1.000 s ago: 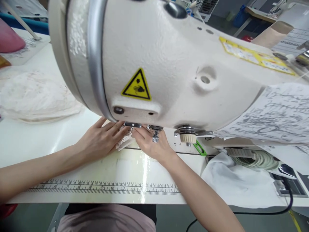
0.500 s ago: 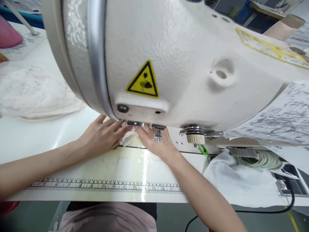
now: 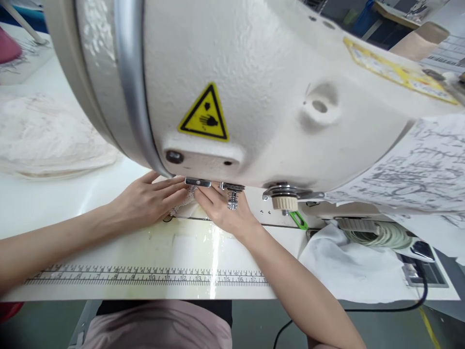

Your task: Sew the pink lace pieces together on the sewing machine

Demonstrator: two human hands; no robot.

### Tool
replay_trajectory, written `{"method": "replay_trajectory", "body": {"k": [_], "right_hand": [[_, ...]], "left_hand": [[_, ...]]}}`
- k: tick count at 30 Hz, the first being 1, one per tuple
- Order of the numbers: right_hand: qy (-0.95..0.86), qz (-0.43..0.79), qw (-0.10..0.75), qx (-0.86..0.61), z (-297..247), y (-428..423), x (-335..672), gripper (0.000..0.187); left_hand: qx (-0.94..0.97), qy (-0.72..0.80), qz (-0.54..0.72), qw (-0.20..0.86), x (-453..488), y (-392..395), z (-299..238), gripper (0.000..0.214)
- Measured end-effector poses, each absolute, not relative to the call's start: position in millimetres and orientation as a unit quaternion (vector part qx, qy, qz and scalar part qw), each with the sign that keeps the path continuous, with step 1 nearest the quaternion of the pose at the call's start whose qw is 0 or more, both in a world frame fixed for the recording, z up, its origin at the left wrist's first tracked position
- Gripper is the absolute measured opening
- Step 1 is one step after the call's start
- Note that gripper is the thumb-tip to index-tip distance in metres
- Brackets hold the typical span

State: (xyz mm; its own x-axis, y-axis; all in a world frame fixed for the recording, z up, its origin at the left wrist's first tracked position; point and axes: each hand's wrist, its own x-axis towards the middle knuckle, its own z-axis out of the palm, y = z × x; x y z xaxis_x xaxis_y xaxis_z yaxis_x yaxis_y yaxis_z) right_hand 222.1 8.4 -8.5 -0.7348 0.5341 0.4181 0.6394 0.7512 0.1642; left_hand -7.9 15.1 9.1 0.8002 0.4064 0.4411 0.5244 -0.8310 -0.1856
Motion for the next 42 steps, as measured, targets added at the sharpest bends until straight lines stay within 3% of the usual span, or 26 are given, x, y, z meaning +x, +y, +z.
{"method": "replay_trajectory", "body": {"k": [9,14,18,22,34,42], "right_hand": [[-0.914,-0.179,0.187,-0.312,-4.8,8.5,216.3,0.021],[-0.916,-0.147,0.197,-0.316,-4.8,6.7,213.7,0.016],[-0.924,-0.097,0.242,-0.279,-1.7,5.9,212.3,0.011],[-0.929,-0.057,0.289,-0.224,0.4,5.6,212.5,0.010],[-0.925,-0.015,0.326,-0.195,1.7,3.4,214.5,0.014],[-0.938,-0.038,0.290,-0.186,-2.3,2.0,218.9,0.012]], "left_hand": [[-0.926,-0.263,-0.214,0.166,-8.0,17.4,4.0,0.024],[-0.930,-0.260,-0.231,0.121,-13.7,19.2,7.4,0.021],[-0.933,-0.210,-0.250,0.151,-17.7,21.6,11.2,0.009],[-0.929,-0.162,-0.271,0.190,-17.7,22.1,11.0,0.017],[-0.932,-0.119,-0.270,0.212,-16.3,16.9,13.5,0.021],[-0.955,-0.149,-0.236,0.106,-14.7,15.9,7.8,0.008]]}}
